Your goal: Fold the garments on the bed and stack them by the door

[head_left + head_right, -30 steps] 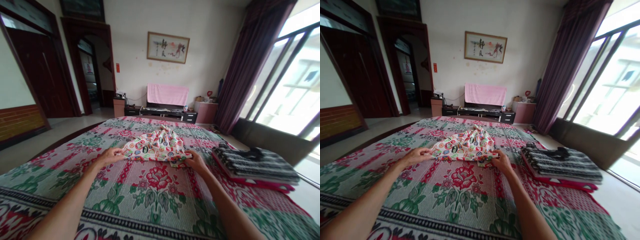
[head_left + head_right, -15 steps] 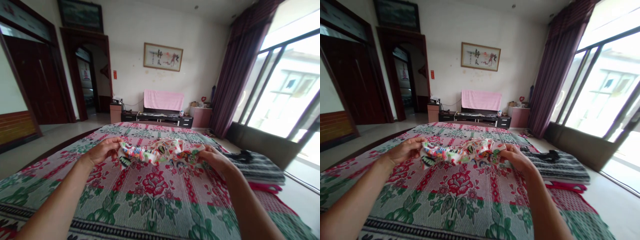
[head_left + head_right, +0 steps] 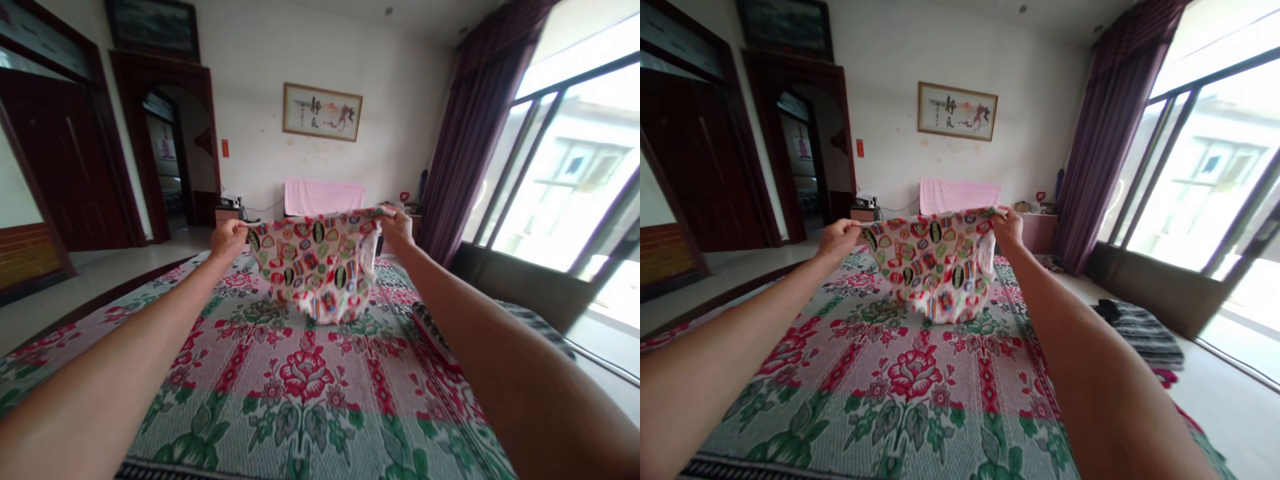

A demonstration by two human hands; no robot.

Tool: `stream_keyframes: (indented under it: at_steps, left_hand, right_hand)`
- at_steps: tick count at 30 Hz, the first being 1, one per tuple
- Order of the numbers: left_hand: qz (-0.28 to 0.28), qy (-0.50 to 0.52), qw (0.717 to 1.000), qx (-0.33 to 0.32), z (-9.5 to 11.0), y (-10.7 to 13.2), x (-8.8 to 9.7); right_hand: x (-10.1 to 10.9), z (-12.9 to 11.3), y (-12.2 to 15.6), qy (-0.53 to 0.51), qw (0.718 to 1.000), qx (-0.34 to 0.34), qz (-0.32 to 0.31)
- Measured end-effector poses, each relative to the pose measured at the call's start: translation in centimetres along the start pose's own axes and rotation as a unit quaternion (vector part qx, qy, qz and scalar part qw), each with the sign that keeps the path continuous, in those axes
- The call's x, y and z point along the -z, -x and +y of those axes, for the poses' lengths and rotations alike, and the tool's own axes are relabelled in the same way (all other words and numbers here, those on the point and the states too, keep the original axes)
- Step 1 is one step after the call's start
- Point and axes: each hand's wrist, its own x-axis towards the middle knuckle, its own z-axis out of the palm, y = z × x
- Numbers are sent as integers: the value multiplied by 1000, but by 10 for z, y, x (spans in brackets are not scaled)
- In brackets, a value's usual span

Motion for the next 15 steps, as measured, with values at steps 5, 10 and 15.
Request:
stream_keyframes:
  at_steps: [5,10,15]
  left_hand:
    - [76,2,995,-60,29,-29,-5]
    - [-14,-67,995,-76,-12,0,-22]
    - [-135,-167,976,-42,-94,51,-39]
  right_hand:
    - [6,-25,-47,-24,996,48,66]
    - [2,30,26,31,998,36,50]
    - [-13,98,137,95,991,-4,-95]
